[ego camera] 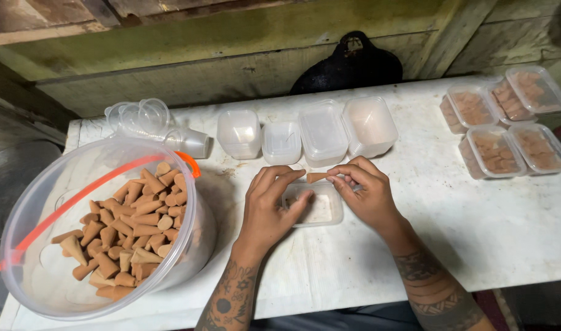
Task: The person places incense cones into small clear containers by hand and picks them up from a large bucket.
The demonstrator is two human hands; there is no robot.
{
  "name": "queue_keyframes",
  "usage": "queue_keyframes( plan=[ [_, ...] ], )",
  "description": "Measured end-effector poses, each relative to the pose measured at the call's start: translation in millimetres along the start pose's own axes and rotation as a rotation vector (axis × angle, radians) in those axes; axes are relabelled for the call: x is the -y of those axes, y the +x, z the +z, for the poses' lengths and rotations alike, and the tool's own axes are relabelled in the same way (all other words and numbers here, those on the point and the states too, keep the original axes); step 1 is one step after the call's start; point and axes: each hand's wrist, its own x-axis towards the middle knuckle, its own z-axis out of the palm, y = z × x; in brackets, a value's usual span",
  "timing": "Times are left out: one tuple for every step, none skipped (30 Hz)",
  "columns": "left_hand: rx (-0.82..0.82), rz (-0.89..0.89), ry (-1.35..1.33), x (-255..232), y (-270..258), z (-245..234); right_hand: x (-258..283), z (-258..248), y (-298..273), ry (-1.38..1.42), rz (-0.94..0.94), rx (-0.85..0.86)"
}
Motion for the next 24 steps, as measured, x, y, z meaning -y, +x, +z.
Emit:
queue_keyframes(
  plan=[
    [-0.001,0.001,0.000,1,0,1,0,0,1,0.000,-0.001,-0.001],
    [0.005,-0.007,-0.001,2,-1,2,1,1,1,0.003,0.000,0.007],
    [0.009,-0.015,-0.002,3,-1,2,2,1,2,0.007,0.001,0.016],
    [0.007,-0.015,-0.001,3,-2,3,1,2,1,0.007,-0.001,0.017],
    [0.013,-0.014,-0.002,3,-2,3,1,2,1,0.009,0.001,0.020],
    [0.018,-0.013,-0.003,3,-3,3,1,3,1,0.011,0.003,0.023],
    [0.016,-0.012,-0.001,3,-2,3,1,3,1,0.012,0.001,0.023],
    [0.022,-0.027,0.003,2,-2,4,1,3,1,0.012,-0.002,0.022],
    [0.030,-0.043,0.005,2,-1,4,0,3,1,0.011,-0.004,0.021],
    [0.028,-0.043,0.007,3,-2,4,1,3,1,0.012,-0.005,0.021],
    [0.023,-0.037,0.009,5,-3,5,1,3,1,0.014,-0.005,0.027],
    [0.019,-0.030,0.011,6,-3,5,2,3,2,0.015,-0.005,0.033],
    [0.018,-0.030,0.011,7,-3,5,3,3,2,0.015,-0.006,0.034],
    [0.014,-0.030,0.006,7,-4,5,4,3,3,0.025,-0.006,0.033],
    [0.012,-0.029,0.001,8,-4,5,6,3,3,0.035,-0.005,0.032],
    [0.012,-0.030,0.001,8,-4,4,1,2,1,0.035,-0.005,0.033],
    [-0.002,-0.046,-0.023,9,-4,4,-3,0,0,0.047,0.004,0.008],
    [-0.015,-0.062,-0.046,9,-4,4,-8,-1,-1,0.060,0.013,-0.016],
    [-0.015,-0.062,-0.046,11,-4,6,-9,-2,0,0.060,0.013,-0.016],
    [-0.036,-0.102,-0.121,13,-5,7,-10,-3,0,0.069,0.027,-0.038],
    [-0.056,-0.142,-0.195,15,-5,8,-11,-3,1,0.078,0.041,-0.060],
    [-0.055,-0.142,-0.196,17,-7,8,-12,-3,1,0.077,0.042,-0.060],
    [-0.032,-0.240,-0.329,18,-8,8,-12,-3,2,0.078,0.049,-0.068],
    [-0.008,-0.339,-0.461,20,-10,7,-12,-3,2,0.079,0.055,-0.075]
  ],
)
